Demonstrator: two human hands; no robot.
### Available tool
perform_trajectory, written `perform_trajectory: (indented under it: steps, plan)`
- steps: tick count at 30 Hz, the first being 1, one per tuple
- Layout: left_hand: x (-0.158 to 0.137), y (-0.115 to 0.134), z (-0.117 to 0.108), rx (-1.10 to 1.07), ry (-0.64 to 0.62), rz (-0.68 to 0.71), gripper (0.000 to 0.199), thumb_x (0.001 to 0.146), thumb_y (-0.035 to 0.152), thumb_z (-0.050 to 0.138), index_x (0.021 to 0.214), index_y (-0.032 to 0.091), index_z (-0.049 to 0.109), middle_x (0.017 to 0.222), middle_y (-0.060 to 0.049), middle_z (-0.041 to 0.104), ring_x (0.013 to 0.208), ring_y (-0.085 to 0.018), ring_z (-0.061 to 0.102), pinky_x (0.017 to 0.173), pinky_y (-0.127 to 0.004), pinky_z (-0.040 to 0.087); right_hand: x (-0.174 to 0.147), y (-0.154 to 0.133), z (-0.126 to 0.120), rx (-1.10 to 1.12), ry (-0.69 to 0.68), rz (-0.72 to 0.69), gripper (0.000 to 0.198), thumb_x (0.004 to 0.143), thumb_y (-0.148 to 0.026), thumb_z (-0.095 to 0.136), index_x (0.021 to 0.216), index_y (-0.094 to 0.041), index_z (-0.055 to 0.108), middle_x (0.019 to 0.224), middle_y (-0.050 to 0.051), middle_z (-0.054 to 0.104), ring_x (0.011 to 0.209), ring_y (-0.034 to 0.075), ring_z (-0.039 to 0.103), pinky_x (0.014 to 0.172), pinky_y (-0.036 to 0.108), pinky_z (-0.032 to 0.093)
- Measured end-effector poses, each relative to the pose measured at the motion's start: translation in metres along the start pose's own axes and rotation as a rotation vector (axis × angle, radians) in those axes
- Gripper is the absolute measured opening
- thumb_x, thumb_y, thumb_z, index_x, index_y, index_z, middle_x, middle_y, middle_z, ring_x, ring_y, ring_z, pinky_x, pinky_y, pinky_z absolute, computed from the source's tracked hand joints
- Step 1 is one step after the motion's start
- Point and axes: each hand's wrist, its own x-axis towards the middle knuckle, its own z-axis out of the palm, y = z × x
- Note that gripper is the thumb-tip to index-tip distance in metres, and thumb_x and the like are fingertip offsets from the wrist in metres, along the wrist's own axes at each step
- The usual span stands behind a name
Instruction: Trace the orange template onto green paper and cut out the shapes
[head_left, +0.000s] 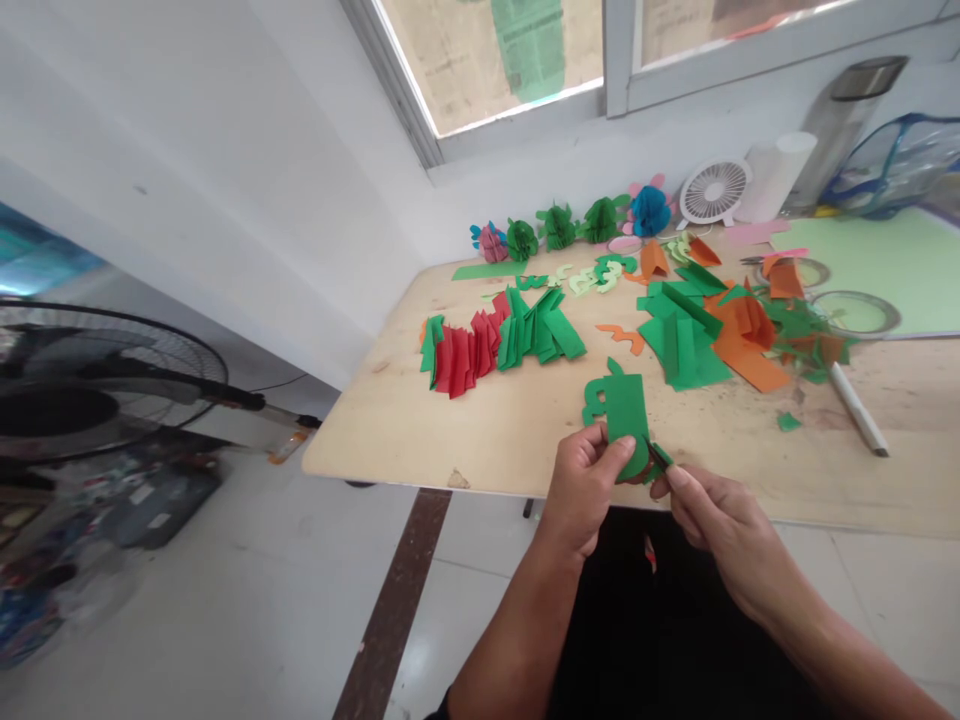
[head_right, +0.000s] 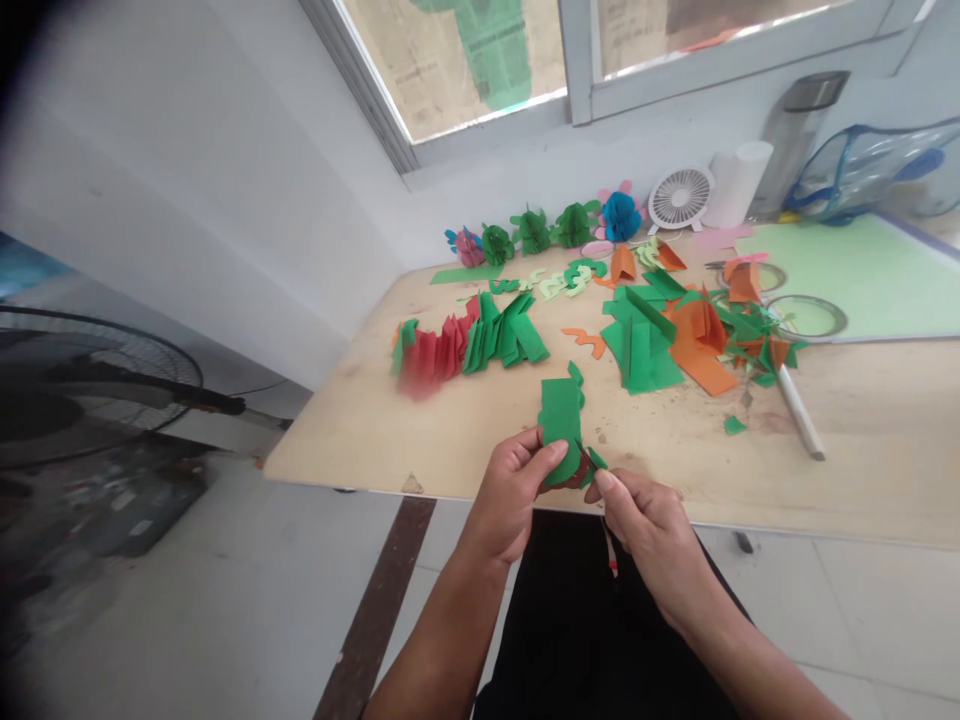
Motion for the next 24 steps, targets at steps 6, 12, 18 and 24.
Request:
perform_trajectory:
  steps: [6,12,18,24]
  plan:
    - [0.0016,-0.0011,-0.0006,-0.006,0.013,0.03,0.024,0.066,0.035,0.073,0.068,0.013,0.064,0.065,-0.002,0.063,0.059,-0.011,0.054,0.063,-0.026,0.046,0.001,0.0018,0.0002,-0.004,0.005,-0.017,0.051,0.084,-0.064,0.049,0.07,-0.017,0.06,0.048,-0.007,0.027,0.045,0.009,0.023,0.043,0.025,0.019]
    - [0.0022,-0.0022,-0.0007,0.005,-0.008,0.063,0.022,0.068,0.034,0.071,0.064,0.014,0.062,0.056,0.001,0.057,0.059,-0.011,0.052,0.063,-0.025,0.044,0.0018,-0.001,0.0006,-0.028,0.015,-0.027,0.052,0.084,-0.065,0.049,0.071,-0.016,0.061,0.048,-0.007,0.031,0.044,0.009,0.026,0.042,0.025,0.022]
    - [0.0025,-0.0032,-0.002,0.039,-0.024,0.074,0.021,0.069,0.034,0.071,0.069,0.014,0.064,0.059,0.0,0.056,0.059,-0.011,0.049,0.061,-0.025,0.041,0.0032,-0.0005,0.0008,0.0,0.01,-0.009,0.052,0.083,-0.066,0.05,0.072,-0.016,0.06,0.048,-0.007,0.029,0.044,0.009,0.024,0.042,0.025,0.02]
    - [0.0044,-0.0068,-0.0059,0.12,-0.065,0.074,0.02,0.072,0.033,0.067,0.074,0.013,0.065,0.067,-0.002,0.059,0.062,-0.011,0.049,0.063,-0.026,0.039,0.0034,-0.0023,0.0004,-0.004,0.012,-0.002,0.051,0.083,-0.066,0.05,0.072,-0.016,0.06,0.048,-0.007,0.03,0.044,0.009,0.025,0.043,0.025,0.021]
